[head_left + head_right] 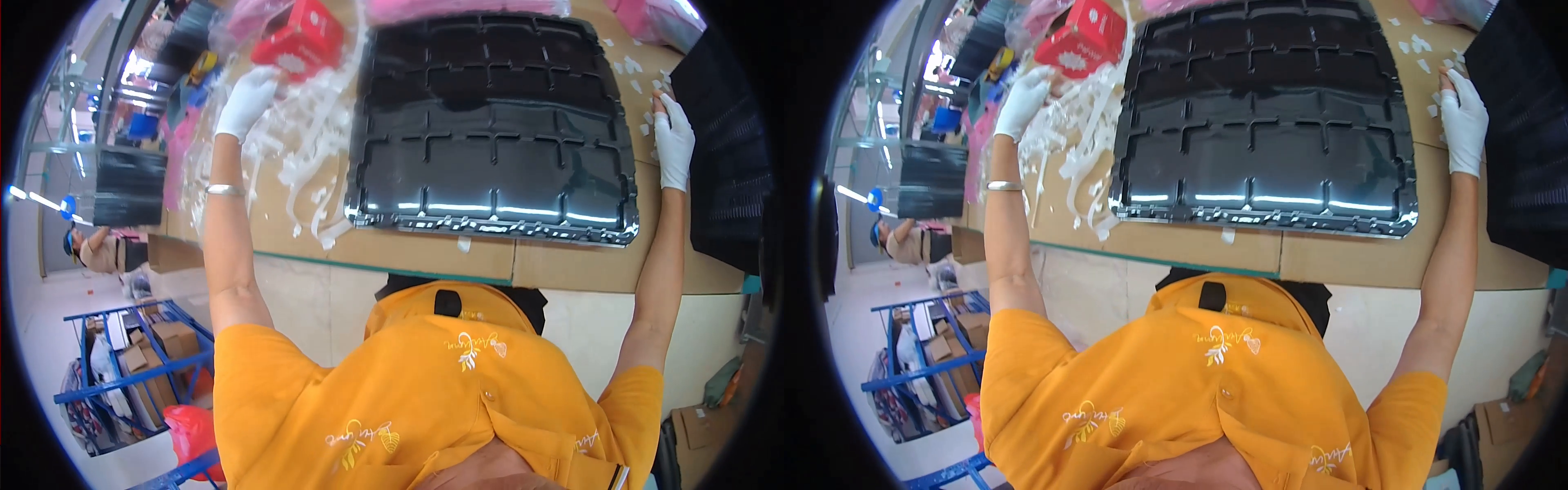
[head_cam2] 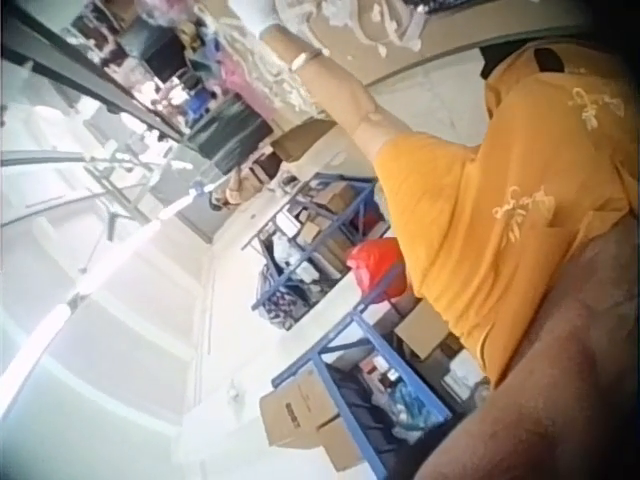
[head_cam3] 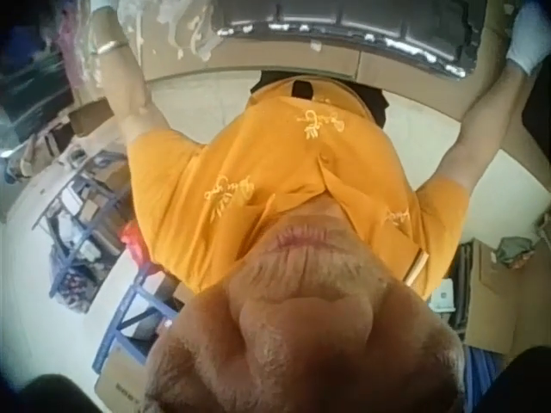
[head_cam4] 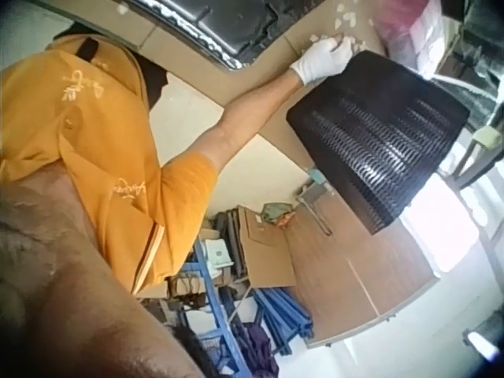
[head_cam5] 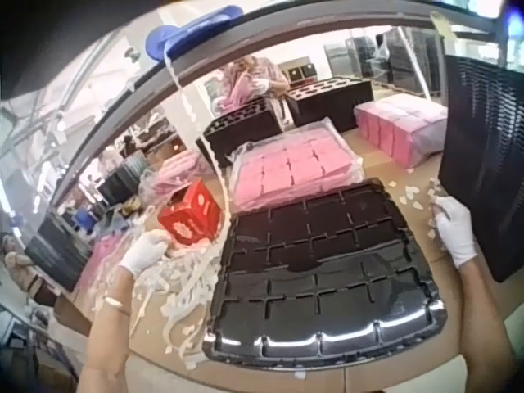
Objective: The person assembles plastic trays by hand, preparing them with foam inserts and white plastic strips.
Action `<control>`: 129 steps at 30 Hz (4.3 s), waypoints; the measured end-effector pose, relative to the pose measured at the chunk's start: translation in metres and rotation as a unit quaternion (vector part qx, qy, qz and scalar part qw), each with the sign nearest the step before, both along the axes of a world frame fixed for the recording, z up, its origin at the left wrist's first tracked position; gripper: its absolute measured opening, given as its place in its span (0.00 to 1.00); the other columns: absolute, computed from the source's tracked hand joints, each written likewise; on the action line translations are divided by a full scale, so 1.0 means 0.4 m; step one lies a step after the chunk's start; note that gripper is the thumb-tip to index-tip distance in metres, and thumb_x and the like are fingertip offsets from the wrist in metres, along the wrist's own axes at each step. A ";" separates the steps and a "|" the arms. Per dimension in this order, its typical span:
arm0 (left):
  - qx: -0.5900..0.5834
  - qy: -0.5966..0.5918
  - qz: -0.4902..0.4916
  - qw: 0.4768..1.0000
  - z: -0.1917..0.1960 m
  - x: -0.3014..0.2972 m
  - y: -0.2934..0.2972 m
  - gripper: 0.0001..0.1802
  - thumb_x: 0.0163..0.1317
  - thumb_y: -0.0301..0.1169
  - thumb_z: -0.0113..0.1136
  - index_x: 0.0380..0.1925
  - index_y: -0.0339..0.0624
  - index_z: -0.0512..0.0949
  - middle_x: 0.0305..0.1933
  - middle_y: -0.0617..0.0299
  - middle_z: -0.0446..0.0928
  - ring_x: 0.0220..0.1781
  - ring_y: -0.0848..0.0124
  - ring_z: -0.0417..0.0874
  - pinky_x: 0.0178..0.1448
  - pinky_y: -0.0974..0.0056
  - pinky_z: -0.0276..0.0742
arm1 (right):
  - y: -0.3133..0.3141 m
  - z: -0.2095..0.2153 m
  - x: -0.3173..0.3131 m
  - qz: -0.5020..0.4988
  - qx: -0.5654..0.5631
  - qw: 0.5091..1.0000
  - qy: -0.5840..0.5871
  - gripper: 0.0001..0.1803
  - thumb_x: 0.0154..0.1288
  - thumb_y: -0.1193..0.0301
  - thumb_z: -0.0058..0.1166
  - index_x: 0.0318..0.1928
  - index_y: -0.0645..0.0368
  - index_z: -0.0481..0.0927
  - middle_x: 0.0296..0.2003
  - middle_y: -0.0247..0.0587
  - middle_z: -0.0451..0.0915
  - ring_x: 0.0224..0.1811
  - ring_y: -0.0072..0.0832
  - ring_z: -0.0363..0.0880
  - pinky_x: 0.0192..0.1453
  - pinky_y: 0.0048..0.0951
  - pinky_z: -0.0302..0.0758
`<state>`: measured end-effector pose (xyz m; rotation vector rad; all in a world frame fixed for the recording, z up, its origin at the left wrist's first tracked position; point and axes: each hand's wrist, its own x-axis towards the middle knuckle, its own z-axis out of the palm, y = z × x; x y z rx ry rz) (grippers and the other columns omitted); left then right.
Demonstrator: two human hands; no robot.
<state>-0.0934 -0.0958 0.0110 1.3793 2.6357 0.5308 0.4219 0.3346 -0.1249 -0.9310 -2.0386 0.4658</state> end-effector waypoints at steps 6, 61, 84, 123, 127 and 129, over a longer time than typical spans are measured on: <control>0.002 0.281 0.088 0.956 -0.142 0.016 -0.175 0.13 0.60 0.33 0.56 0.41 0.49 0.86 0.39 0.49 0.83 0.43 0.49 0.84 0.48 0.52 0.78 | -0.008 0.028 -0.001 -0.065 -0.018 0.997 0.039 0.14 0.72 0.67 0.55 0.53 0.58 0.84 0.42 0.40 0.87 0.40 0.23 0.84 0.48 0.24 0.77; 0.248 0.181 -0.146 0.940 -0.114 0.072 0.486 0.41 0.46 0.43 0.77 0.58 0.34 0.72 0.56 0.44 0.76 0.61 0.49 0.76 0.64 0.55 0.72 | 0.109 0.385 -0.679 0.153 0.096 0.984 -0.001 0.12 0.63 0.69 0.56 0.45 0.58 0.83 0.40 0.49 0.85 0.45 0.44 0.84 0.53 0.35 0.78; 0.283 0.357 0.106 0.884 -0.102 0.293 0.607 0.37 0.52 0.37 0.67 0.62 0.36 0.67 0.54 0.48 0.75 0.57 0.54 0.77 0.59 0.49 0.69 | -0.031 0.513 -0.505 0.148 0.337 0.929 0.044 0.11 0.63 0.74 0.57 0.47 0.53 0.82 0.39 0.41 0.83 0.43 0.42 0.81 0.49 0.38 0.77; 0.181 0.321 -0.240 0.898 -0.098 0.575 -0.098 0.13 0.48 0.24 0.66 0.36 0.48 0.79 0.39 0.65 0.74 0.39 0.65 0.77 0.62 0.48 0.69 | -0.523 0.293 0.028 0.190 0.331 0.906 -0.183 0.22 0.52 0.82 0.56 0.50 0.55 0.81 0.31 0.34 0.75 0.35 0.34 0.76 0.49 0.37 0.74; 0.166 0.298 -0.249 0.906 -0.096 0.577 -0.092 0.10 0.50 0.25 0.66 0.33 0.47 0.79 0.39 0.64 0.74 0.39 0.65 0.77 0.62 0.48 0.69 | -0.517 0.276 0.037 0.202 0.319 0.904 -0.200 0.23 0.52 0.82 0.55 0.51 0.55 0.80 0.31 0.34 0.75 0.36 0.35 0.76 0.51 0.39 0.74; 0.159 0.301 -0.250 0.906 -0.096 0.578 -0.083 0.11 0.49 0.26 0.67 0.34 0.47 0.79 0.39 0.63 0.74 0.39 0.63 0.77 0.62 0.48 0.69 | -0.505 0.269 0.039 0.200 0.329 0.901 -0.198 0.24 0.51 0.82 0.55 0.51 0.54 0.80 0.31 0.34 0.75 0.36 0.36 0.76 0.53 0.39 0.74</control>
